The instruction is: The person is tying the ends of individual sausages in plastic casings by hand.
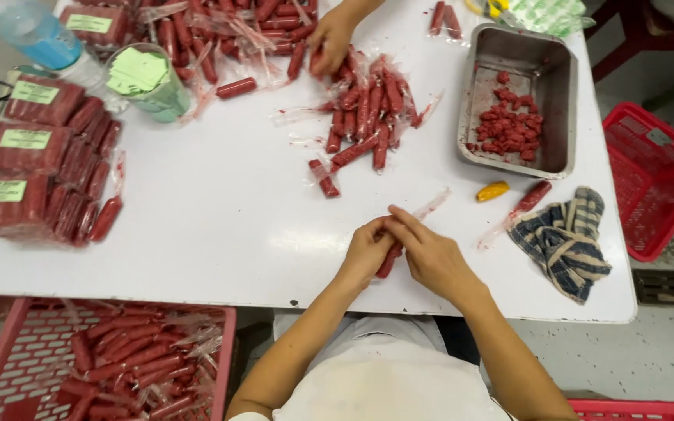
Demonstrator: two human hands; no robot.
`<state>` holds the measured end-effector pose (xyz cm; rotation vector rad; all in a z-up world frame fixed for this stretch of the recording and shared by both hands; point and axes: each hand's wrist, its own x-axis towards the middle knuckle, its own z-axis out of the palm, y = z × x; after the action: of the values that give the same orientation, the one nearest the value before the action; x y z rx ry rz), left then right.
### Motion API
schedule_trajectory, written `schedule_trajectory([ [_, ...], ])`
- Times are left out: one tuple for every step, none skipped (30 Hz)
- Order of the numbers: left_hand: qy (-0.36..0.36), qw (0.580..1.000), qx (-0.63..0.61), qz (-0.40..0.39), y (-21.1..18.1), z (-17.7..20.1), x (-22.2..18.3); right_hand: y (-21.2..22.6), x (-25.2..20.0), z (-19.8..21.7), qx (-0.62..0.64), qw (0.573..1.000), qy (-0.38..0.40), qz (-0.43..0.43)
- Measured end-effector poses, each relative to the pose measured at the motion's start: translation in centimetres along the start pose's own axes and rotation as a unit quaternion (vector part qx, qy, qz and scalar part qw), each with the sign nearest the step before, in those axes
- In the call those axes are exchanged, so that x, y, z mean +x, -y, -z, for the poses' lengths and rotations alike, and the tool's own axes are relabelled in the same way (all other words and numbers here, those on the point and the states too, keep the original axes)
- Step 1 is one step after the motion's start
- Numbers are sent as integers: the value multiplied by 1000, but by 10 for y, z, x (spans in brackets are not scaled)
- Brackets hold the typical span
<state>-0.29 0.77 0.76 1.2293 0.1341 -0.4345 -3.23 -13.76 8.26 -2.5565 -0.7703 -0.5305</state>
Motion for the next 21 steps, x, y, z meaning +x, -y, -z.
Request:
schedule_trajectory([
  [-13,1000,15,-12,-8,4,-7,-10,1,-9,-60,998,23,8],
  [-28,999,30,-27,-17,9,-13,-21,5,-18,-119,992,45,20],
  [-37,998,28,-32,-22,17,-17,-28,6,-23,-114,992,44,30],
  [-32,997,56,-31,-27,26,-23,-35,7,-28,-124,990,58,35],
  [-27,996,85,-31,-31,34,-28,-42,8,-34,-134,988,72,40],
  [-35,995,84,-30,-42,35,-34,-36,14,-34,-129,988,74,45],
  [-9,985,166,-37,-53,36,-39,-30,20,-34,-119,988,65,75],
  [22,968,248,-44,-65,35,-43,-26,25,-33,-112,987,55,103],
  [19,968,248,-44,-55,36,-38,-31,24,-40,-110,987,55,105],
  [27,965,258,-41,-45,34,-31,-36,22,-45,-118,986,37,115],
  [36,962,268,-37,-35,32,-24,-43,21,-50,-125,984,19,125],
  [42,961,270,-37,-39,26,-25,-52,18,-55,-128,984,18,120],
  [49,975,214,-7,-42,20,-26,-61,16,-60,-133,982,-18,130],
  [59,985,159,23,-46,12,-25,-72,12,-64,-139,979,-55,139],
  [68,984,162,25,-39,4,-18,-82,13,-67,-145,979,-55,131],
  [106,990,85,36,-30,-4,-14,-92,13,-69,-123,981,-77,129],
  [142,989,7,48,-22,-13,-9,-102,12,-72,-101,982,-100,128],
  [146,988,8,52,-26,-19,-15,-103,11,-72,-104,982,-99,123],
  [176,982,-49,55,-31,-26,-21,-104,10,-71,-75,984,-116,110],
  [205,972,-103,54,-39,-30,-24,-106,15,-71,-47,984,-139,101],
  [209,971,-99,54,-45,-31,-28,-104,20,-69,-50,984,-143,99],
])
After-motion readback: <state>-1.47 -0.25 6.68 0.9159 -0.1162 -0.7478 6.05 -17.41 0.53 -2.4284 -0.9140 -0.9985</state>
